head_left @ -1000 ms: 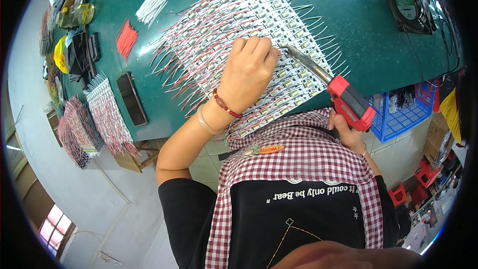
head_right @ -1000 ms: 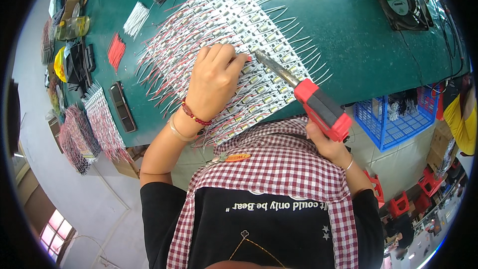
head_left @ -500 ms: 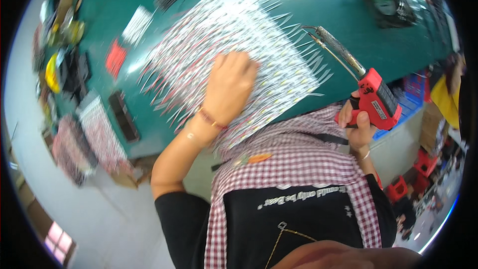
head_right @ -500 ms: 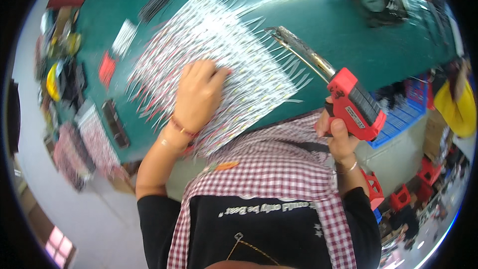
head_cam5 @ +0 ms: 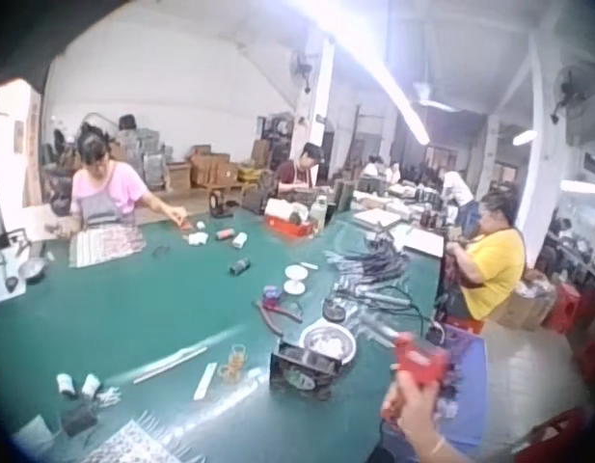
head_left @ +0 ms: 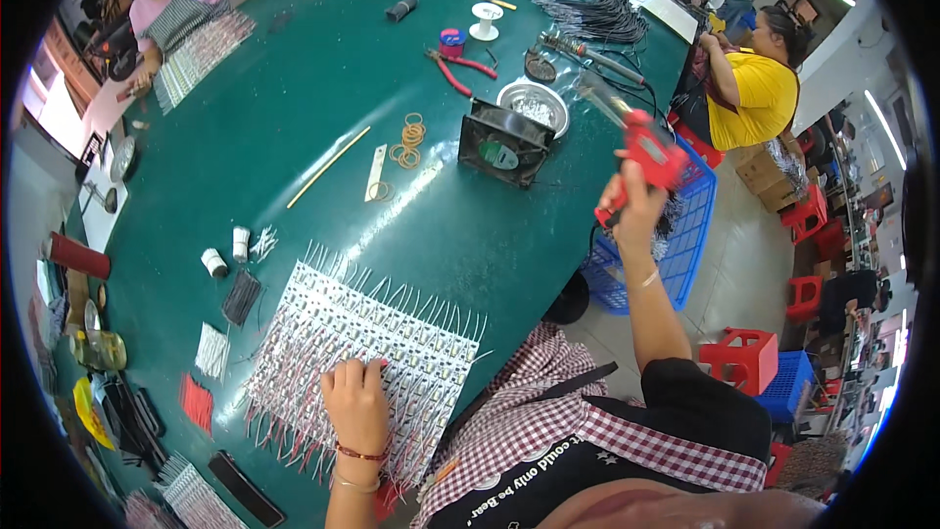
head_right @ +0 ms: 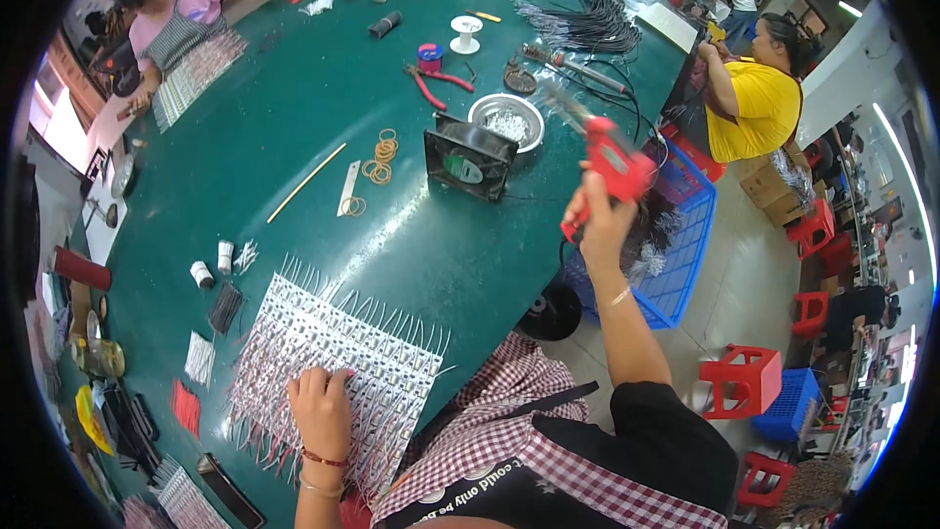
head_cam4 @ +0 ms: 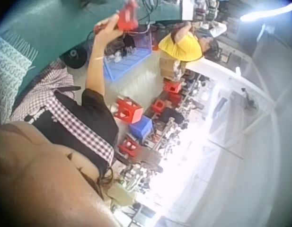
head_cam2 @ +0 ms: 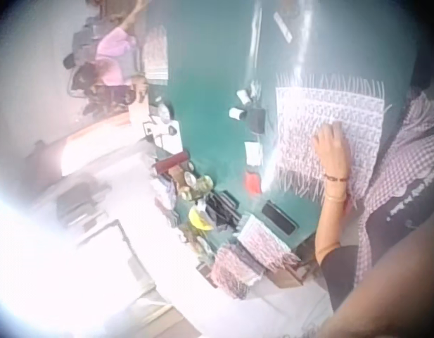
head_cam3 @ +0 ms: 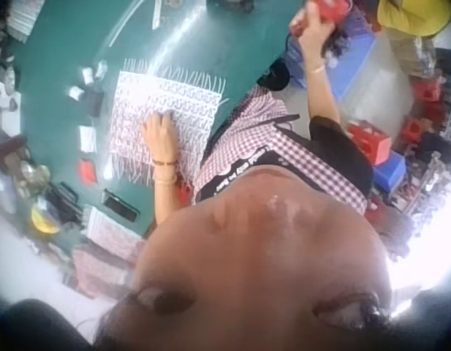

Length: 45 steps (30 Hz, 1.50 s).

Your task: The person uses a soldering iron to attach red and white wires to a large LED panel on a green workbench. They repeatedly pick up wires, position them on the panel, and apply the soldering iron to secure the connections.

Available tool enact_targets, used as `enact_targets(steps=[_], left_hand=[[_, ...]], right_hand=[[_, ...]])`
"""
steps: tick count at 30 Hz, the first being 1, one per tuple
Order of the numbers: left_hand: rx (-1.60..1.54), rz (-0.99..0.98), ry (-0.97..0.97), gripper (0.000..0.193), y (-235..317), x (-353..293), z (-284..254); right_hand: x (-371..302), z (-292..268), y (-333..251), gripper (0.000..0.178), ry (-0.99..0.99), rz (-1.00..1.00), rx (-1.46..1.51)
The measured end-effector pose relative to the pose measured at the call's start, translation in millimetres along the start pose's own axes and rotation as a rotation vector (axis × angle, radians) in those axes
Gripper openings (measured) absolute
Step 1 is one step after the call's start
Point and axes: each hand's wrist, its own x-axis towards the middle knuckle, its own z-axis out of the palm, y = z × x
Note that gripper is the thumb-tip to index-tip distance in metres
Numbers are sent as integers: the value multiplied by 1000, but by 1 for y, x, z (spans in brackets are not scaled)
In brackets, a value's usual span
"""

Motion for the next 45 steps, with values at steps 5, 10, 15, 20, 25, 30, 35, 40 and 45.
enact_targets(steps=[5, 10, 15, 20, 25, 30, 35, 40, 45], left_hand=[[-4, -49, 13, 18, -6, -9, -3], [21, -143, 21, 18, -15, -28, -22], [66, -287, 123, 20, -18, -46, -43], [-163, -342, 146, 19, 6, -41, -53], [-466, -323, 175, 17, 42, -25, -47], [-717, -360, 174, 15, 67, -11, -41], [-824, -459, 198, 10, 77, -13, -35], [-835, -463, 191, 7, 75, -18, -24], [-823, -474, 139, 9, 72, -18, -22]], right_hand=[[21, -2, 20, 25, 32, 286, 124], [22, -4, 19, 25, 36, 197, 124], [-2, -10, -2, 27, 62, 107, 221], [-45, 13, -37, 27, -46, 84, 367], [-115, 39, -53, 29, -494, 318, 304], [-168, 59, -45, 31, -922, 511, 154], [-177, 78, -58, 52, -1170, 324, 19], [-181, 83, -48, 57, -1142, 51, -26], [-185, 84, -44, 57, -1126, -13, -49]])
